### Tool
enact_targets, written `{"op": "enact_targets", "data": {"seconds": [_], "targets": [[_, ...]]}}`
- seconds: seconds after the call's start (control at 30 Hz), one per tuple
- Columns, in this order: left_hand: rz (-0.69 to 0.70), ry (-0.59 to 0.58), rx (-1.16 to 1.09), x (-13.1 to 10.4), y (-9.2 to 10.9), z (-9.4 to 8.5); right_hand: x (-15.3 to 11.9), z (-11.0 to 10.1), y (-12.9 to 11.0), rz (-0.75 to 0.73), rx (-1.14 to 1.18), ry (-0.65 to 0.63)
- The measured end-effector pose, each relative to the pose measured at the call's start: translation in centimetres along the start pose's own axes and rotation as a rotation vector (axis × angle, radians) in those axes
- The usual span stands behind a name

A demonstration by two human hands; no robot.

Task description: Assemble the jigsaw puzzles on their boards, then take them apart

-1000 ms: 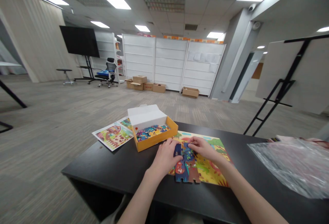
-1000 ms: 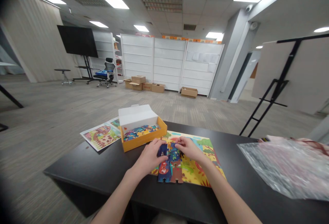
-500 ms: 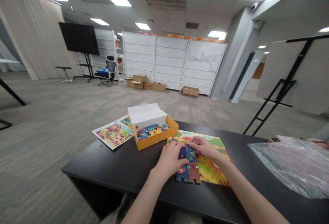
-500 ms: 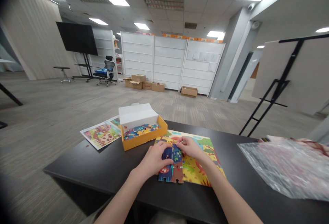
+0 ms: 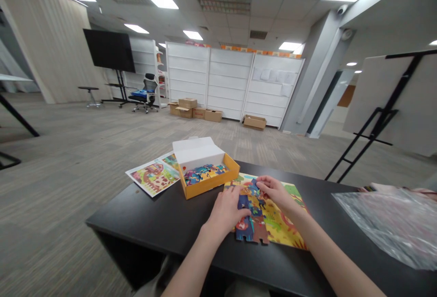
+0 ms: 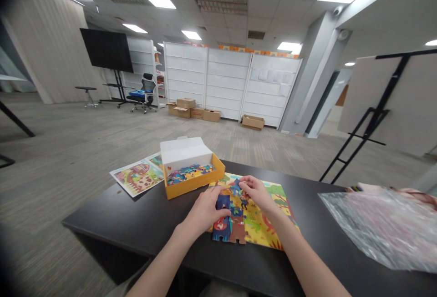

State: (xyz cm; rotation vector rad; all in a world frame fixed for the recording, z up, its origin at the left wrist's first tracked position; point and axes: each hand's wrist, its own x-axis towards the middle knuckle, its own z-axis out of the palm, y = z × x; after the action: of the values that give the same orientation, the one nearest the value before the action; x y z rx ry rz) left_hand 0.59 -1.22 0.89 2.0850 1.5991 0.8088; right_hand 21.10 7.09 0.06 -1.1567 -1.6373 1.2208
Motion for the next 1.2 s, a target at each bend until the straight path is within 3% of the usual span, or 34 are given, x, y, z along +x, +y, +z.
{"op": "enact_targets", "data": {"seconds": [0.17,0.33,0.5,0.7,0.83,0.97,1.03,1.2], "targets": [[0.084,0.069,-0.089,0.0,-0.1,0.3,-0.8,0.7,-1.1,0.012,0.013,-0.167],[0.168,0.12,-0.184,0.1,-0.3,0.4,-1.3,1.5,-1.5,-0.002,0.0,-0.218],[0.213,0.081,-0.251,0.0,0.0,0.3,-1.5,1.1,-1.4,0.056,0.034,-0.301],[0.152,0.134,-0.408,0.3,-0.2,0.4,-1.4,0.9,-1.9,-0.003,0.064,-0.198],[0.061,0.073,-0.677,0.6,-0.7,0.7,-1.5,1.1,-2.2,-0.023,0.084,-0.192],[0.049,0.016,-0.756,0.9,-1.0,0.6,-1.5,1.0,-2.3,-0.03,0.06,-0.224],[0.014,0.064,-0.744,1.1,-1.1,0.3,-1.5,0.9,-2.3,-0.033,0.041,-0.206],[-0.014,0.406,-0.696,1.5,-1.7,-0.5,-1.4,0.6,-2.6,-0.034,-0.005,-0.158]]}}
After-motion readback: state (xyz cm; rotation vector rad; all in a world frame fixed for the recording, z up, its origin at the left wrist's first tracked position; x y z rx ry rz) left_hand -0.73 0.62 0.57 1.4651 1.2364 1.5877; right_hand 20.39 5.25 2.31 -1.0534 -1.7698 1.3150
